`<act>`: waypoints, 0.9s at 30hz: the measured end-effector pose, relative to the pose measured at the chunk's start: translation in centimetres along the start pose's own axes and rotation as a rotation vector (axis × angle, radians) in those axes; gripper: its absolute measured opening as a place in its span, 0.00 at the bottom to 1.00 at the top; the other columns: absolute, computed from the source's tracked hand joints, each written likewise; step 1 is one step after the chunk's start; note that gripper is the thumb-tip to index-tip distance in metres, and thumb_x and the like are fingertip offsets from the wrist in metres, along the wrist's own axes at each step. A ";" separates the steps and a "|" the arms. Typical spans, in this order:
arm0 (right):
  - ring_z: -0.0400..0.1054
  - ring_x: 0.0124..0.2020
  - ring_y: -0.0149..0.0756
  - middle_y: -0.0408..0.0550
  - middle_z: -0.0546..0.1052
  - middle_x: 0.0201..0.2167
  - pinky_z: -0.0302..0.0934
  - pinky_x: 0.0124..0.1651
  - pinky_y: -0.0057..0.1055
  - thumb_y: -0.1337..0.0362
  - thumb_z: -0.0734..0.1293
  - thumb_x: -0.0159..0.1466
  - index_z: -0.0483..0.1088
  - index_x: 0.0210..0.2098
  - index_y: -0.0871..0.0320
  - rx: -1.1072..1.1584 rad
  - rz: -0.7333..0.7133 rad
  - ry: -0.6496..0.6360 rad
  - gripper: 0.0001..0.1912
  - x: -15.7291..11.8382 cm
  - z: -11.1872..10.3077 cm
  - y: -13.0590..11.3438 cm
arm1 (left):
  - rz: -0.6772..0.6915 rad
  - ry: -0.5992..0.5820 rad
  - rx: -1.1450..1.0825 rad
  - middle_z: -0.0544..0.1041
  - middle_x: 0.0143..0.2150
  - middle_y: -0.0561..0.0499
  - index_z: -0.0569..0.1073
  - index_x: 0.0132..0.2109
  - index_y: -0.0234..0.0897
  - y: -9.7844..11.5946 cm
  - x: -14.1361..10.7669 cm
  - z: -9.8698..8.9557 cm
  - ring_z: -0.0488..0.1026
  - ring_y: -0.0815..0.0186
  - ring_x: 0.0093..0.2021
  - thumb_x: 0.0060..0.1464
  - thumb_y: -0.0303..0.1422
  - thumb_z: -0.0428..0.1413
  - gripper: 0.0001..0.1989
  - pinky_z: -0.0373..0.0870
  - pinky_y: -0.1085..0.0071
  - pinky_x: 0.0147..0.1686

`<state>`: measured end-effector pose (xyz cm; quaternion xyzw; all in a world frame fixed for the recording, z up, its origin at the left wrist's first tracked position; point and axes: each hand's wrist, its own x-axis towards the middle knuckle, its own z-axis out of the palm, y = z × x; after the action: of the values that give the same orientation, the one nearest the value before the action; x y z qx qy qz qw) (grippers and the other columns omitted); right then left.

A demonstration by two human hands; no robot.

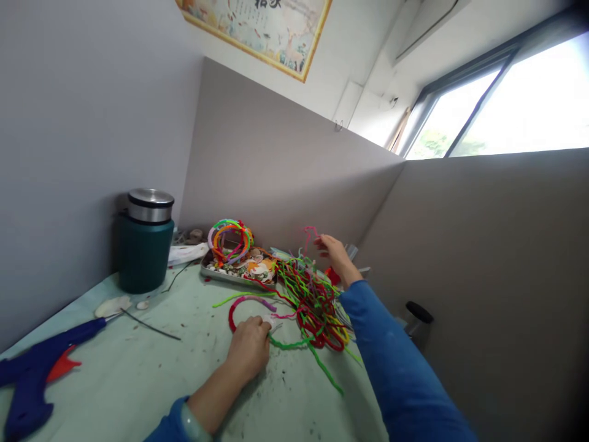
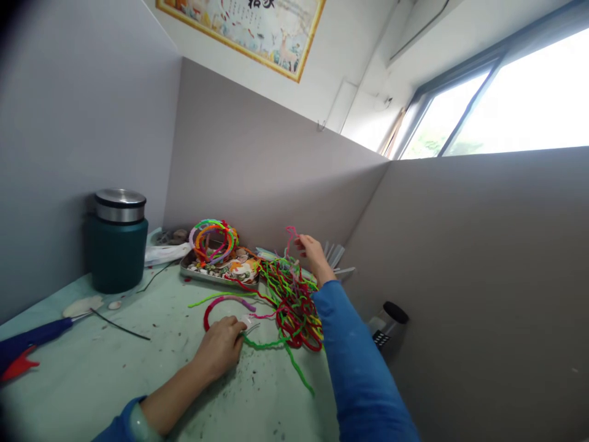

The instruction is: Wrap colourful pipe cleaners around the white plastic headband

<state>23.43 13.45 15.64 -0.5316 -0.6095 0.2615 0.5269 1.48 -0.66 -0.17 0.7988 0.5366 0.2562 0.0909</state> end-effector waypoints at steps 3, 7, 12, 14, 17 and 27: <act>0.65 0.31 0.32 0.47 0.74 0.30 0.56 0.30 0.26 0.53 0.59 0.58 0.70 0.30 0.60 -0.073 -0.095 -0.085 0.17 -3.3 1.4 0.5 | 0.020 0.117 -0.156 0.72 0.40 0.44 0.73 0.41 0.37 -0.1 0.3 -0.1 0.66 0.58 0.45 0.48 0.28 0.49 0.13 0.60 0.62 0.44; 0.63 0.34 0.34 0.47 0.71 0.31 0.57 0.38 0.30 0.57 0.55 0.63 0.69 0.32 0.59 -0.301 -0.377 -0.153 0.16 -10.1 3.7 1.8 | -0.078 0.252 -0.672 0.74 0.37 0.45 0.73 0.40 0.34 -0.4 1.5 -0.2 0.70 0.64 0.35 0.52 0.35 0.47 0.13 0.64 0.68 0.38; 0.61 0.39 0.36 0.49 0.70 0.36 0.54 0.43 0.34 0.63 0.56 0.65 0.68 0.34 0.57 -0.596 -0.610 -0.285 0.11 -17.9 6.5 3.2 | -0.300 0.142 -1.393 0.72 0.25 0.52 0.70 0.38 0.32 -0.8 2.4 -0.8 0.57 0.77 0.13 0.50 0.47 0.49 0.21 0.52 0.77 0.15; 0.60 0.39 0.37 0.49 0.70 0.37 0.53 0.43 0.35 0.64 0.56 0.65 0.67 0.34 0.57 -0.680 -0.635 -0.309 0.10 -19.6 7.2 3.6 | -0.333 0.135 -1.512 0.73 0.28 0.53 0.70 0.37 0.32 -1.1 2.4 -1.1 0.53 0.81 0.12 0.45 0.44 0.55 0.19 0.47 0.80 0.13; 0.59 0.38 0.36 0.48 0.70 0.34 0.52 0.43 0.35 0.64 0.56 0.65 0.65 0.32 0.58 -0.721 -0.652 -0.337 0.10 -20.7 7.4 4.2 | -0.344 0.134 -1.639 0.69 0.23 0.57 0.70 0.36 0.32 -1.8 2.3 -1.4 0.51 0.82 0.11 0.43 0.41 0.58 0.16 0.45 0.81 0.12; 0.59 0.34 0.35 0.46 0.69 0.25 0.52 0.39 0.34 0.62 0.54 0.66 0.63 0.26 0.58 -0.646 -0.690 -0.362 0.14 -20.8 7.5 5.9 | -0.338 0.275 -1.829 0.60 0.16 0.61 0.70 0.42 0.32 -2.5 2.4 -2.6 0.50 0.81 0.11 0.48 0.34 0.57 0.14 0.46 0.81 0.12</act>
<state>16.24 -2.24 0.59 -0.3811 -0.8810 -0.0419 0.2773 -1.17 2.20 1.71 0.2911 0.2419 0.6540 0.6550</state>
